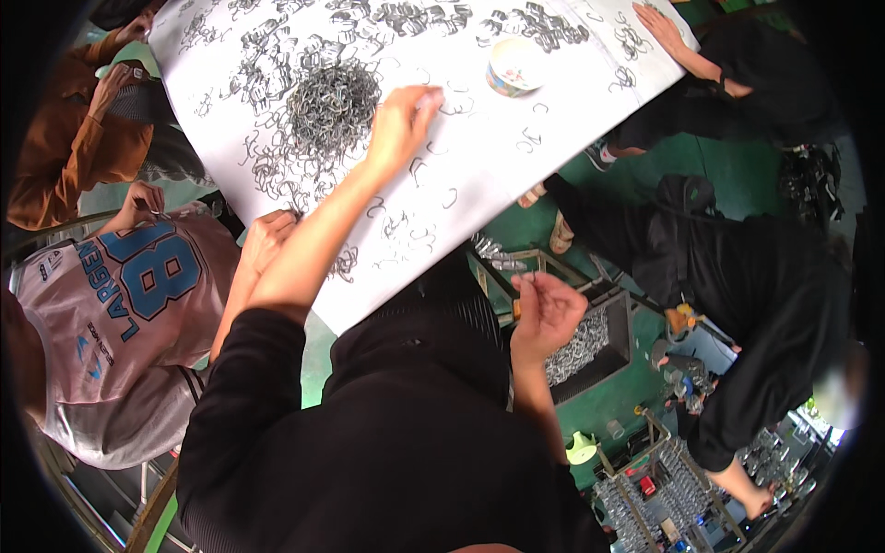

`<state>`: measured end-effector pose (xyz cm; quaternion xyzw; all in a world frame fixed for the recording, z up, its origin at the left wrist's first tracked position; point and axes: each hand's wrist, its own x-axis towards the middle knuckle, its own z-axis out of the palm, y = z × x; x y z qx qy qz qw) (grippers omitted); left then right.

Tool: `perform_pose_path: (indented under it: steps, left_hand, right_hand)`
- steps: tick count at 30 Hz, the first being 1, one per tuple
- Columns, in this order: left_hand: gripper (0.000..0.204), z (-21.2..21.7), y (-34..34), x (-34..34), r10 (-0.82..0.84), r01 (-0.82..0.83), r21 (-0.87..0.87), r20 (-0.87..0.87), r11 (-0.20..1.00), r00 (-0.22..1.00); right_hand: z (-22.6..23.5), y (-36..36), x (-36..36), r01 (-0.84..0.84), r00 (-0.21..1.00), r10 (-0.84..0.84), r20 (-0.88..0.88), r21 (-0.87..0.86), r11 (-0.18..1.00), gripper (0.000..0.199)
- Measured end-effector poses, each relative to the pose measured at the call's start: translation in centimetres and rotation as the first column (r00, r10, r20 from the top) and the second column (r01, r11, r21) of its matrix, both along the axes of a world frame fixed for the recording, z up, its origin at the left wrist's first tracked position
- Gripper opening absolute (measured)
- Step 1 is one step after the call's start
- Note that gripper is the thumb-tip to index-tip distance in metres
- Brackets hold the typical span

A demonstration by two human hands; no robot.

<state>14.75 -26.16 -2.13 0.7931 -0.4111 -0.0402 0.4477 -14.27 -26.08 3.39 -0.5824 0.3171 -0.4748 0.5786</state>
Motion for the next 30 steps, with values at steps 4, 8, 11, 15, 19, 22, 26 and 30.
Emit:
perform_pose_path:
  steps: [4,8,11,15,19,22,26,30]
  left_hand:
    - [0.02,-4.4,-6.4,10.3,0.115,-0.155,0.105,0.317,0.982,0.941]
    - [0.024,-8.1,-10.5,16.3,-0.031,-0.228,0.285,0.684,0.931,0.729]
    - [0.024,-8.8,-11.9,17.1,-0.174,-0.236,0.481,0.664,0.845,0.727]
    - [0.025,-5.8,-10.9,16.1,-0.081,-0.202,0.525,0.466,0.827,0.881]
    - [0.025,-0.6,-8.0,7.3,0.047,0.008,0.325,-0.162,0.946,0.986]
    - [0.013,3.0,-2.4,-3.7,-0.156,0.221,0.017,-0.654,0.975,0.74]
    - [0.019,5.2,2.6,-12.0,-0.242,0.287,-0.101,-0.824,0.953,0.512]
    - [0.013,6.4,5.0,-14.5,-0.234,0.192,-0.153,-0.809,0.969,0.539]
  right_hand:
    - [-0.8,-0.5,-1.2,-0.069,0.996,0.066,-0.065,-0.047,0.996,0.036]
    - [-1.4,-1.6,-1.1,-0.131,0.988,0.125,-0.095,-0.067,0.989,0.034]
    - [-1.9,-1.8,-1.3,-0.139,0.983,0.13,-0.133,-0.058,0.989,0.034]
    - [-2.3,-1.9,-1.1,-0.148,0.981,0.14,-0.137,-0.052,0.988,0.032]
    - [-2.7,-1.9,-0.9,-0.121,0.98,0.11,-0.167,-0.061,0.991,0.03]
    - [-2.6,-1.7,-0.2,-0.102,0.981,0.094,-0.168,-0.042,0.994,0.029]
    - [-2.6,-1.0,0.8,-0.09,0.985,0.083,-0.151,-0.039,0.995,0.027]
    - [-2.6,0.0,1.3,-0.087,0.984,0.081,-0.158,-0.026,0.996,0.026]
